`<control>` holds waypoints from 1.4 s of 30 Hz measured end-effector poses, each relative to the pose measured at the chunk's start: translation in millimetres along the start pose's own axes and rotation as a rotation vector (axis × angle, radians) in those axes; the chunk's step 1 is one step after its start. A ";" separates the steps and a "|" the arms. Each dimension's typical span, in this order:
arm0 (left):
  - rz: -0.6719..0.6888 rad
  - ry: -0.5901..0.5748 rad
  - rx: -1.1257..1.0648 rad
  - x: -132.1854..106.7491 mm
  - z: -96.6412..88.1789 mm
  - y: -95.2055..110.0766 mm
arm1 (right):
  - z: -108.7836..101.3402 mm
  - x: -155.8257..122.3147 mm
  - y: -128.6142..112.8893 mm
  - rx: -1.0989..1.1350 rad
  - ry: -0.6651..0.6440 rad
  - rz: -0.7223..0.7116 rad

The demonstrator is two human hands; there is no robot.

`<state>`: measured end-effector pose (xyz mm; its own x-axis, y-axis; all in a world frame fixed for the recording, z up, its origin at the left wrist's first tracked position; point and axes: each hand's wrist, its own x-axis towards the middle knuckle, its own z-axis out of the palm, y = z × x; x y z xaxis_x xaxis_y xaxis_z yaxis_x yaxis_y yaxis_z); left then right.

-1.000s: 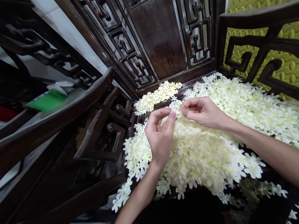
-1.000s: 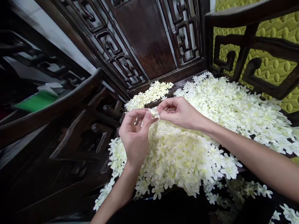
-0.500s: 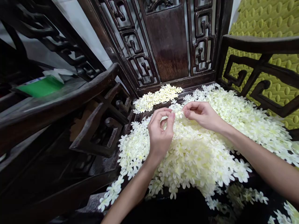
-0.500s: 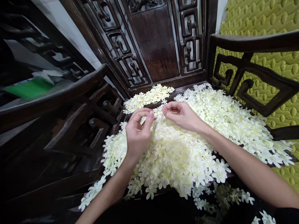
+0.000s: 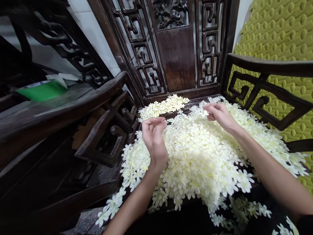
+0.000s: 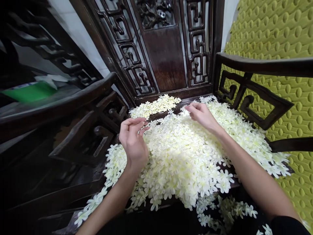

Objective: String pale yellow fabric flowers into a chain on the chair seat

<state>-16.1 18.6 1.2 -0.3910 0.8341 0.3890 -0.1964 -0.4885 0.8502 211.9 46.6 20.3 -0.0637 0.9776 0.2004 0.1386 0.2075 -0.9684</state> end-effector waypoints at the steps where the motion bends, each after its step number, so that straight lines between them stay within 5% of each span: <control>1: -0.002 0.026 -0.006 0.8 0.4 0.8 | -5.5 -0.3 -2.0 -0.181 -0.034 0.006; 4: 0.000 0.075 -0.024 2.0 1.4 2.9 | -19.8 4.5 -10.8 -0.597 -0.011 0.022; 8: -0.005 0.106 -0.046 0.8 2.4 2.7 | -17.6 41.1 -18.2 -0.797 -0.001 -0.102; 13: -0.010 0.133 -0.048 -2.2 3.1 4.2 | 24.1 111.8 6.7 -0.855 -0.301 -0.069; 17: -0.017 0.124 -0.051 -4.7 4.5 7.2 | 59.9 143.0 41.8 -0.887 -0.375 -0.028; 23: -0.055 0.096 -0.038 -7.7 6.5 10.8 | 74.7 155.8 53.5 -1.000 -0.454 0.096; 32: -0.020 0.093 -0.039 -10.5 7.6 16.3 | 10.4 175.6 -10.0 -1.421 -0.265 0.281; 38: -0.038 0.095 -0.041 -12.0 7.6 14.4 | 51.8 173.7 22.5 -1.383 -0.415 0.113; 42: -0.035 0.073 -0.015 -13.4 7.6 15.6 | 72.5 175.3 55.7 -1.387 -0.384 0.035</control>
<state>-7.1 1.7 12.0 -0.4482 0.8301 0.3317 -0.2245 -0.4637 0.8571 136.9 227.1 -9.3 -0.2661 0.9599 -0.0880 0.9637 0.2668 -0.0041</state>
